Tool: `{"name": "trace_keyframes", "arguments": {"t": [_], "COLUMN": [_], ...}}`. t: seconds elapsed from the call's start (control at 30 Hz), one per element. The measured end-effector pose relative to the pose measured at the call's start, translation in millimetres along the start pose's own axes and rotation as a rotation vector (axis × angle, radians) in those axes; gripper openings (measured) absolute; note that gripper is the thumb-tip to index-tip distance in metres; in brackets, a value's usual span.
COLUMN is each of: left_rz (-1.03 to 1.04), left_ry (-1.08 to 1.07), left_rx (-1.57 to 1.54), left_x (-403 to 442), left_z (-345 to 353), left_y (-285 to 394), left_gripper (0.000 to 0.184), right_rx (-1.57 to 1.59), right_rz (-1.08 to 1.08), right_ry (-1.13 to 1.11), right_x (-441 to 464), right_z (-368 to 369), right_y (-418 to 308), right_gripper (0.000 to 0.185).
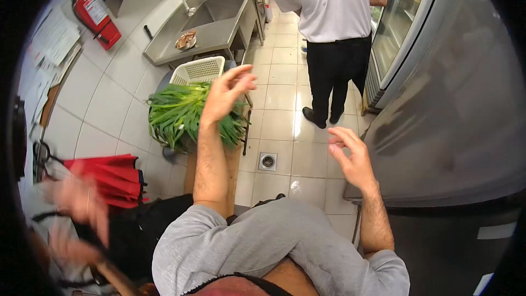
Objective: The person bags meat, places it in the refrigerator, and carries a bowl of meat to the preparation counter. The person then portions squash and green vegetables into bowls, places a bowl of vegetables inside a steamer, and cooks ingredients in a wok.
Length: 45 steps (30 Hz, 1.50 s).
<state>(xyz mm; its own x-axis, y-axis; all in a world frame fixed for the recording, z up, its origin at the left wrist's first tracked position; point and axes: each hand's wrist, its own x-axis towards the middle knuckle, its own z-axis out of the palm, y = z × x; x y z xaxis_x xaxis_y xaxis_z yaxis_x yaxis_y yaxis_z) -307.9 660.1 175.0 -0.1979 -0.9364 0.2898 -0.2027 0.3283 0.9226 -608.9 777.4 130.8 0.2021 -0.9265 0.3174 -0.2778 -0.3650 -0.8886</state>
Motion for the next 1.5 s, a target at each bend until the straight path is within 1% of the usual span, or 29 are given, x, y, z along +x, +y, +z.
{"name": "trace_keyframes", "arguments": {"t": [0.03, 0.1, 0.13, 0.2, 0.23, 0.27, 0.3, 0.37, 0.4, 0.47, 0.5, 0.53, 0.6, 0.63, 0.7, 0.73, 0.77, 0.83, 0.9, 0.97, 1.03, 1.1, 1.17, 1.2, 1.23, 1.3, 1.37, 1.43, 1.5], "left_rz": [-0.039, -0.099, -0.089, -0.089, -0.067, -0.090, -0.090, -0.059, -0.072, -0.030, -0.004, -0.016, -0.039, -0.029, -0.039, -0.029, -0.064, -0.086, -0.164, -0.165, -0.262, -0.259, -0.391, -0.423, -0.440, -0.424, -0.437, -0.347, -0.311], "left_ry": [0.054, 0.174, 0.221, 0.294, 0.336, 0.371, 0.374, 0.449, 0.502, 0.566, 0.600, 0.684, 0.832, 0.840, 0.986, 1.014, 1.059, 1.133, 1.210, 1.254, 1.252, 1.263, 1.286, 1.268, 1.306, 1.356, 1.416, 1.302, 1.412], "left_rx": [0.023, -0.074, -0.055, -0.144, -0.207, -0.262, -0.266, -0.441, -0.466, -0.538, -0.584, -0.613, -0.677, -0.757, -0.781, -0.772, -0.784, -0.788, -0.756, -0.727, -0.680, -0.675, -0.698, -0.707, -0.703, -0.657, -0.651, -0.666, -0.593], "left_x": [6, 21, 28, 49, 61, 73, 86, 112, 124, 147, 158, 168, 184, 191, 206, 212, 219, 236, 257, 281, 304, 327, 353, 364, 378, 406, 434, 446, 458], "left_z": [-17, -44, -53, -70, -77, -83, -89, -99, -105, -124, -134, -143, -165, -181, -200, -214, -227, -253, -277, -302, -329, -355, -376, -384, -388, -388, -393, -402, -412], "left_y": [-8, -29, -34, -55, -64, -72, -81, -99, -106, -126, -134, -140, -157, -171, -186, -198, -214, -243, -269, -293, -321, -359, -398, -418, -434, -453, -462, -472, -497], "left_gripper": [0.036, 0.038, 0.037, 0.038, 0.039, 0.041, 0.041, 0.039, 0.038, 0.041, 0.042, 0.042, 0.041, 0.052, 0.053, 0.053, 0.054, 0.054, 0.055, 0.054, 0.053, 0.054, 0.057, 0.061, 0.064, 0.073, 0.077, 0.076, 0.070], "right_rx": [0.024, -0.001, -0.036, -0.010, 0.004, -0.010, -0.014, -0.077, -0.078, -0.097, -0.092, -0.096, -0.105, -0.103, -0.095, -0.112, -0.103, -0.054, -0.032, -0.028, -0.010, -0.085, -0.087, -0.113, -0.146, -0.177, -0.193, -0.190, -0.157], "right_rz": [0.058, 0.096, 0.114, 0.145, 0.143, 0.141, 0.141, 0.146, 0.149, 0.081, 0.092, 0.081, 0.058, 0.066, 0.014, -0.002, -0.018, -0.098, -0.119, -0.173, -0.163, -0.174, -0.127, -0.084, -0.045, -0.028, 0.030, 0.028, 0.043], "right_ry": [0.029, 0.049, 0.056, 0.062, 0.058, 0.048, 0.044, 0.017, 0.011, 0.001, -0.013, -0.025, -0.104, -0.124, -0.219, -0.251, -0.278, -0.329, -0.398, -0.482, -0.532, -0.587, -0.603, -0.608, -0.602, -0.577, -0.552, -0.514, -0.506], "right_x": [10, 30, 39, 57, 73, 88, 103, 134, 151, 186, 204, 225, 266, 285, 329, 350, 371, 412, 454, 496, 537, 577, 615, 633, 653, 696, 735, 776, 816], "right_z": [6, 16, 21, 29, 29, 30, 27, 22, 18, 12, 10, 8, 3, 2, 5, 9, 14, 30, 49, 70, 91, 106, 116, 117, 115, 112, 110, 108, 109], "right_y": [11, 29, 36, 48, 54, 59, 66, 83, 92, 108, 115, 121, 129, 132, 134, 137, 140, 149, 155, 162, 173, 188, 204, 209, 216, 233, 248, 268, 294], "right_gripper": [0.032, 0.032, 0.032, 0.032, 0.032, 0.032, 0.032, 0.032, 0.032, 0.031, 0.031, 0.031, 0.032, 0.032, 0.032, 0.033, 0.033, 0.032, 0.033, 0.033, 0.034, 0.034, 0.034, 0.034, 0.034, 0.034, 0.034, 0.033, 0.032]}}
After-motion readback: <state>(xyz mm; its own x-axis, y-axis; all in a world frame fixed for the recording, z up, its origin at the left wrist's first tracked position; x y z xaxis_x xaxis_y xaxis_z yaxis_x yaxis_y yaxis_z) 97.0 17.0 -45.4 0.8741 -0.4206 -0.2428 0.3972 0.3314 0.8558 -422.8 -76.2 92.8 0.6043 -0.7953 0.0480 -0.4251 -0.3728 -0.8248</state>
